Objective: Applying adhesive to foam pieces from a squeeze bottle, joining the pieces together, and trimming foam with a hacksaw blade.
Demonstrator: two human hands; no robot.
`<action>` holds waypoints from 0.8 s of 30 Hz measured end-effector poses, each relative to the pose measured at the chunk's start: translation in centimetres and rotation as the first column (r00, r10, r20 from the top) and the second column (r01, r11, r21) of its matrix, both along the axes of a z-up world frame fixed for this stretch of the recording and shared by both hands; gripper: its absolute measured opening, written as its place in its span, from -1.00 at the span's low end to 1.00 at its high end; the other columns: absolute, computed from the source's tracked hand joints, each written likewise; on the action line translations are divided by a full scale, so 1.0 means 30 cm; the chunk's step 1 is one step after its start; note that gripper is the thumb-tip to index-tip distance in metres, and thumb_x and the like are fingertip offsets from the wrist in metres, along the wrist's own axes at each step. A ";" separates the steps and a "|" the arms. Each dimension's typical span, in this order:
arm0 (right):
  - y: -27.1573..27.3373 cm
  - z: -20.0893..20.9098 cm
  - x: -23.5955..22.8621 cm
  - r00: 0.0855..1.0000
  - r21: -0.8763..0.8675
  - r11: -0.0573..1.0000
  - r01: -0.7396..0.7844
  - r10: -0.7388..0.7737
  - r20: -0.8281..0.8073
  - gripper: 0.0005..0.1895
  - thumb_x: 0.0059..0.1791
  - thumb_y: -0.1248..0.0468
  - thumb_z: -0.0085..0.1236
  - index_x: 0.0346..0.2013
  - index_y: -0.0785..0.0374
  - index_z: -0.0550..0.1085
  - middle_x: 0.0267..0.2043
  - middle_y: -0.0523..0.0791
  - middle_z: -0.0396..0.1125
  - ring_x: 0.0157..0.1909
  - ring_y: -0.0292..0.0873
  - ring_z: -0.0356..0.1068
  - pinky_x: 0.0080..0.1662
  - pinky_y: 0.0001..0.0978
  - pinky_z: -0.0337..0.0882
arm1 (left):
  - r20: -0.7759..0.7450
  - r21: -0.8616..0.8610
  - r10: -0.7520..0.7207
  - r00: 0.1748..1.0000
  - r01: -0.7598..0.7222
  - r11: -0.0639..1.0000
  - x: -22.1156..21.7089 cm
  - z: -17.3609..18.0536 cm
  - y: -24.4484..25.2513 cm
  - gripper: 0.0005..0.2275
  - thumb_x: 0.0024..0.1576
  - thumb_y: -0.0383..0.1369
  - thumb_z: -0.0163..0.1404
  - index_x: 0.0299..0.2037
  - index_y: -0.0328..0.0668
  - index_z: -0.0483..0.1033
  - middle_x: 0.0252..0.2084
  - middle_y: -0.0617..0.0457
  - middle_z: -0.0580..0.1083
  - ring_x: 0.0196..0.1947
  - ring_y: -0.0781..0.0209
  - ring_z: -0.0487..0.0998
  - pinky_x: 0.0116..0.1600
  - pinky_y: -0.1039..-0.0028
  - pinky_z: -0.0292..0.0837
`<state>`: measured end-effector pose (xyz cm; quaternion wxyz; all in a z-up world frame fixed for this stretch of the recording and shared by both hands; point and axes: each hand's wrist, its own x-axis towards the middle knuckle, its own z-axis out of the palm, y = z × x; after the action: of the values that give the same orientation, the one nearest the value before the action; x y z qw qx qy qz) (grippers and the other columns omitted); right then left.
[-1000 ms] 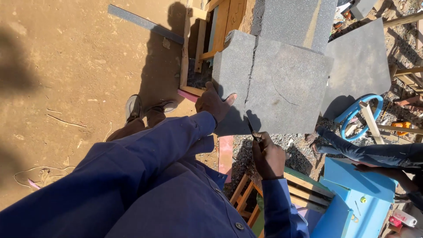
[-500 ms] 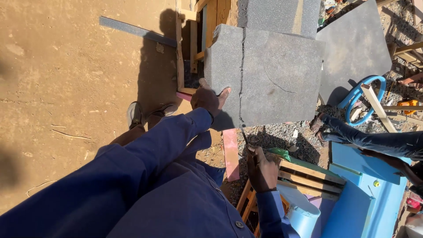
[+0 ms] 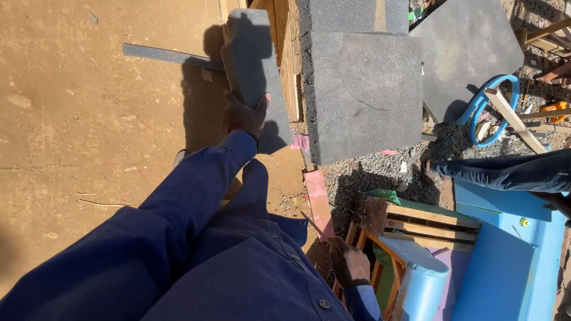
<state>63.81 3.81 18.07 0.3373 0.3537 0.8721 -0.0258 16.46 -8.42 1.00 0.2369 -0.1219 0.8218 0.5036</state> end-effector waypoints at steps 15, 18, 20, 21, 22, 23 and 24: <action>-0.378 -0.197 0.202 0.407 -0.307 0.556 0.773 -0.805 -0.432 -0.43 0.29 0.02 -0.04 0.54 -0.03 0.65 0.07 -0.26 0.87 -0.52 -0.13 0.71 -0.17 -0.18 0.73 | -0.353 0.537 -0.329 0.876 0.477 0.696 0.190 0.607 0.056 0.14 0.34 0.27 0.22 0.87 -0.50 -0.05 0.95 -0.44 0.00 0.97 -0.30 -0.07 0.93 -0.05 -0.20; -0.480 -0.226 0.225 0.465 -0.270 0.554 0.787 -0.821 -0.331 -0.49 0.29 -0.08 -0.09 0.36 -0.16 0.73 -0.05 -0.39 0.89 -0.50 -0.20 0.76 -0.06 -0.25 0.68 | -0.222 0.433 -0.649 0.728 0.670 0.603 0.426 0.719 0.129 0.21 0.10 0.42 0.16 0.74 -0.50 0.16 0.48 -0.28 0.68 0.46 -0.39 0.68 0.35 -0.05 0.63; -0.546 -0.233 0.231 0.316 -0.388 0.435 0.812 -0.888 -0.334 -0.53 0.32 0.08 0.02 0.37 0.00 0.78 -0.11 -0.20 0.88 -0.56 -0.15 0.65 -0.30 -0.23 0.64 | -0.218 0.397 -0.973 0.078 0.918 -0.015 0.628 0.784 0.148 0.46 -0.06 0.63 -0.17 0.92 -0.34 -0.31 0.98 -0.30 -0.07 0.92 -0.25 0.05 0.79 0.02 0.23; -0.569 -0.255 0.260 0.299 -0.393 0.419 0.818 -0.895 -0.333 -0.53 0.32 0.08 0.02 0.37 0.00 0.78 -0.11 -0.20 0.88 -0.56 -0.15 0.65 -0.30 -0.23 0.64 | -0.215 0.393 -0.975 0.060 0.919 -0.031 0.681 0.802 0.134 0.46 -0.06 0.63 -0.17 0.92 -0.34 -0.31 0.98 -0.30 -0.07 0.92 -0.25 0.05 0.79 0.02 0.23; -0.592 -0.280 0.288 0.343 -0.371 0.444 0.816 -0.887 -0.309 -0.55 0.33 0.01 0.01 0.38 -0.10 0.76 -0.11 -0.26 0.89 -0.51 -0.17 0.68 -0.22 -0.22 0.67 | -0.181 0.316 -0.969 -0.171 0.923 -0.222 0.734 0.817 0.119 0.51 -0.22 0.65 -0.29 0.94 -0.17 -0.36 0.98 -0.28 -0.10 0.77 -0.35 0.30 0.45 -0.05 0.49; -0.614 -0.304 0.317 0.385 -0.349 0.469 0.811 -0.878 -0.284 -0.56 0.34 -0.07 0.00 0.39 -0.20 0.73 -0.11 -0.32 0.90 -0.46 -0.19 0.71 -0.14 -0.22 0.69 | -0.128 0.246 -0.912 -0.390 0.878 -0.411 0.789 0.833 0.105 0.57 -0.38 0.67 -0.41 0.96 0.00 -0.40 0.99 -0.27 -0.12 0.61 -0.45 0.55 0.11 -0.10 0.75; -0.640 -0.313 0.321 0.374 -0.356 0.461 0.813 -0.882 -0.287 -0.56 0.34 -0.07 0.00 0.39 -0.20 0.73 -0.11 -0.32 0.90 -0.46 -0.19 0.71 -0.14 -0.22 0.69 | -0.126 0.239 -0.908 -0.401 0.876 -0.420 0.772 0.761 0.108 0.57 -0.38 0.67 -0.41 0.96 0.00 -0.40 0.99 -0.27 -0.12 0.61 -0.45 0.55 0.11 -0.10 0.75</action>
<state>73.43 -15.38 8.69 0.0989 0.7078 0.6110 -0.3404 39.64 -5.17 23.84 0.6166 0.6144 0.4652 0.1607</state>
